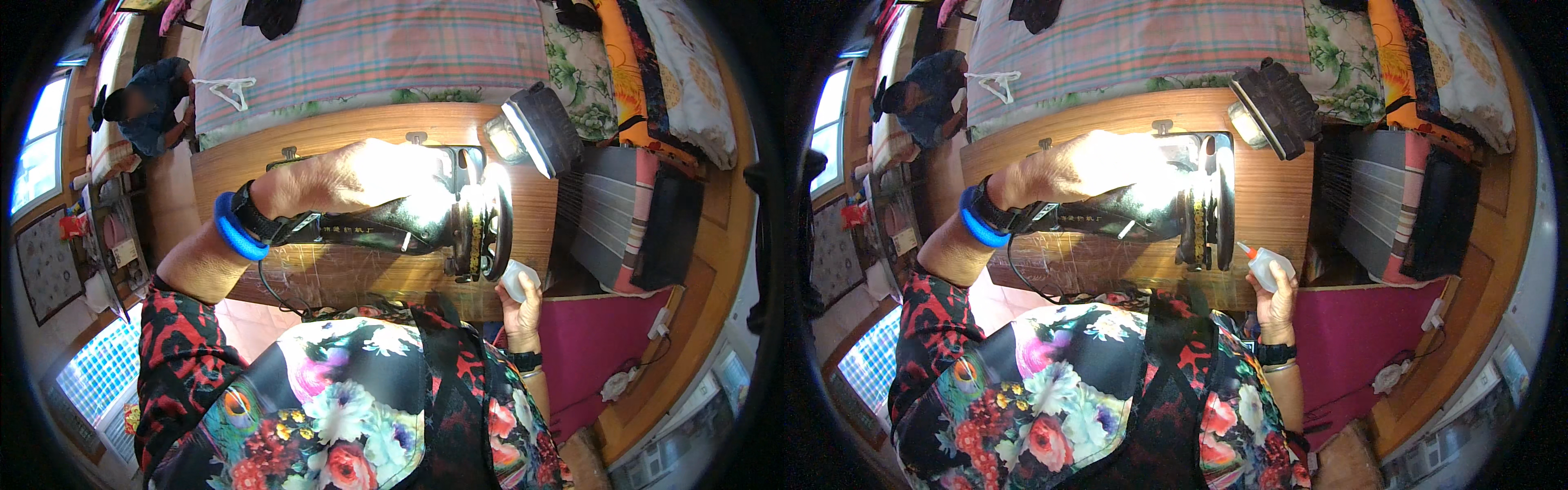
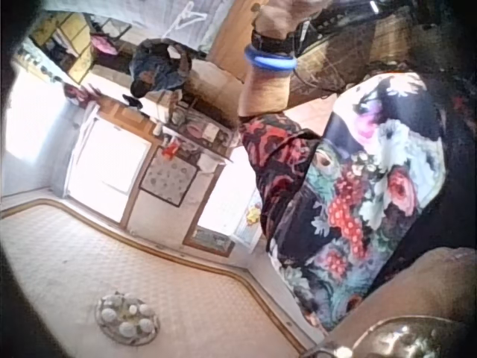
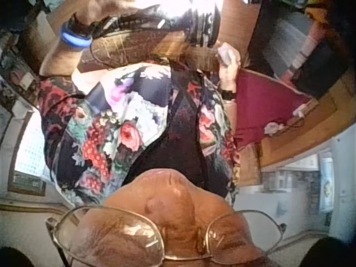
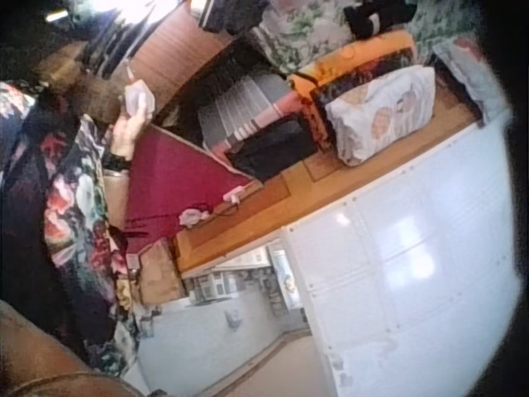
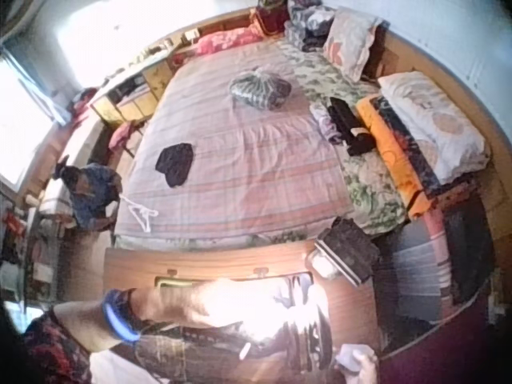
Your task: The person adjusts a portable work light and then uses a small bottle to apply liquid lubricant to the internal mechanisms of a sewing machine. They repeatedly apply the liquid to the needle area and other parts of the machine's head.
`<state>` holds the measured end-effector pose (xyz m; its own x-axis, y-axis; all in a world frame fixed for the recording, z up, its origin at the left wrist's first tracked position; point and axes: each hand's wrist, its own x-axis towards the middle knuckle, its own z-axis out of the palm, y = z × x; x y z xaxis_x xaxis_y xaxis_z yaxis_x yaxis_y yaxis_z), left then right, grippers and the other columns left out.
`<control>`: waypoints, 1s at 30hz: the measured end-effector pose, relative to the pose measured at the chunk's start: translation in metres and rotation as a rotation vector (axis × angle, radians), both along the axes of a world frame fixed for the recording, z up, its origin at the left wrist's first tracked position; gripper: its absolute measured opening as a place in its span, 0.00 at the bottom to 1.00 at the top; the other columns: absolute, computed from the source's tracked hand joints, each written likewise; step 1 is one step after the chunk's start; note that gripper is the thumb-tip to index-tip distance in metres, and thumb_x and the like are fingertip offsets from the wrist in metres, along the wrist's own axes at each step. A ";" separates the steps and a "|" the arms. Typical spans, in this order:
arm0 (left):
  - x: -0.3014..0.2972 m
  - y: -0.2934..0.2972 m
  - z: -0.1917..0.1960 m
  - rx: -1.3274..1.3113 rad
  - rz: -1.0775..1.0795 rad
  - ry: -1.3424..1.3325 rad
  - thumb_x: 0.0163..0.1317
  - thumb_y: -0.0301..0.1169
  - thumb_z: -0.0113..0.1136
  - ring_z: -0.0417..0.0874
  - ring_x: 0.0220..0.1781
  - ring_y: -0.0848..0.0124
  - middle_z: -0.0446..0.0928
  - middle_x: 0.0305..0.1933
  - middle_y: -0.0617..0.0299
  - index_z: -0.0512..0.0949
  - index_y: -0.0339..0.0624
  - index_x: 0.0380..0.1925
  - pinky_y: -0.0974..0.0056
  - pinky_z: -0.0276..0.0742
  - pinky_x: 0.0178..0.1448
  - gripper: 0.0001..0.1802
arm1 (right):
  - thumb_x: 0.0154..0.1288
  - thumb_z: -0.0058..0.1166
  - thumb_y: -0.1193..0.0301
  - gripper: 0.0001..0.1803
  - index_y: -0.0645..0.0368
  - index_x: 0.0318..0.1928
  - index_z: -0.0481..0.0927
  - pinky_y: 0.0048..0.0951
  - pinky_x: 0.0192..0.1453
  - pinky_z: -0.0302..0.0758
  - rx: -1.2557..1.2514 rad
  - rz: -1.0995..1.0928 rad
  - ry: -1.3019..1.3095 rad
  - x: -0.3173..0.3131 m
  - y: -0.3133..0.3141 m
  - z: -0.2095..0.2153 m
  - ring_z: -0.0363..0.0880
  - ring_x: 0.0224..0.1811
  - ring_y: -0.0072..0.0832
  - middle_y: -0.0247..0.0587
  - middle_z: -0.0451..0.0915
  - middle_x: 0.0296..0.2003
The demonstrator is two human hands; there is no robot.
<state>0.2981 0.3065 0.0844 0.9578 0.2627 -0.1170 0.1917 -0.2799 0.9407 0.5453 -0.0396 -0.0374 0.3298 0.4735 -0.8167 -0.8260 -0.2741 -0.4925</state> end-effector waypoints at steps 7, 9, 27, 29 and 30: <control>-0.026 -0.021 0.039 0.067 0.129 0.195 0.74 0.28 0.54 0.83 0.58 0.51 0.81 0.57 0.45 0.80 0.32 0.54 0.55 0.78 0.64 0.15 | 0.66 0.64 0.65 0.22 0.59 0.57 0.78 0.39 0.45 0.80 0.329 -0.182 0.164 0.028 0.036 0.058 0.81 0.39 0.32 0.39 0.82 0.43; -0.029 -0.040 0.053 0.266 0.154 0.208 0.68 0.26 0.60 0.82 0.58 0.49 0.81 0.55 0.46 0.81 0.35 0.54 0.53 0.78 0.63 0.16 | 0.66 0.64 0.65 0.21 0.58 0.55 0.75 0.38 0.44 0.76 0.532 -0.107 0.211 0.039 0.067 0.088 0.79 0.37 0.30 0.39 0.80 0.41; -0.035 -0.104 0.006 0.594 0.715 -0.083 0.53 0.18 0.67 0.88 0.45 0.52 0.85 0.46 0.47 0.82 0.30 0.42 0.56 0.85 0.50 0.14 | 0.68 0.67 0.64 0.18 0.46 0.41 0.66 0.28 0.39 0.66 0.669 0.570 -0.148 0.006 0.236 0.175 0.65 0.33 0.23 0.25 0.68 0.29; -0.031 -0.102 0.008 0.551 0.732 -0.094 0.54 0.17 0.67 0.88 0.46 0.52 0.85 0.46 0.48 0.81 0.31 0.44 0.55 0.85 0.52 0.16 | 0.67 0.67 0.65 0.18 0.46 0.40 0.66 0.28 0.40 0.67 0.560 0.492 -0.136 0.006 0.229 0.178 0.65 0.34 0.23 0.26 0.68 0.31; -0.029 -0.101 0.010 0.518 0.737 -0.099 0.54 0.17 0.67 0.88 0.47 0.52 0.85 0.47 0.48 0.81 0.32 0.45 0.55 0.85 0.52 0.16 | 0.67 0.67 0.66 0.17 0.46 0.40 0.66 0.28 0.40 0.67 0.518 0.453 -0.128 0.005 0.226 0.180 0.65 0.34 0.23 0.27 0.68 0.32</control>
<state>0.2687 0.2054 0.0944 0.5254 0.8100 0.2603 0.4149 -0.5111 0.7527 0.5507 0.1861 0.1425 0.0864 0.9052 -0.4162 -0.6126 -0.2812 -0.7387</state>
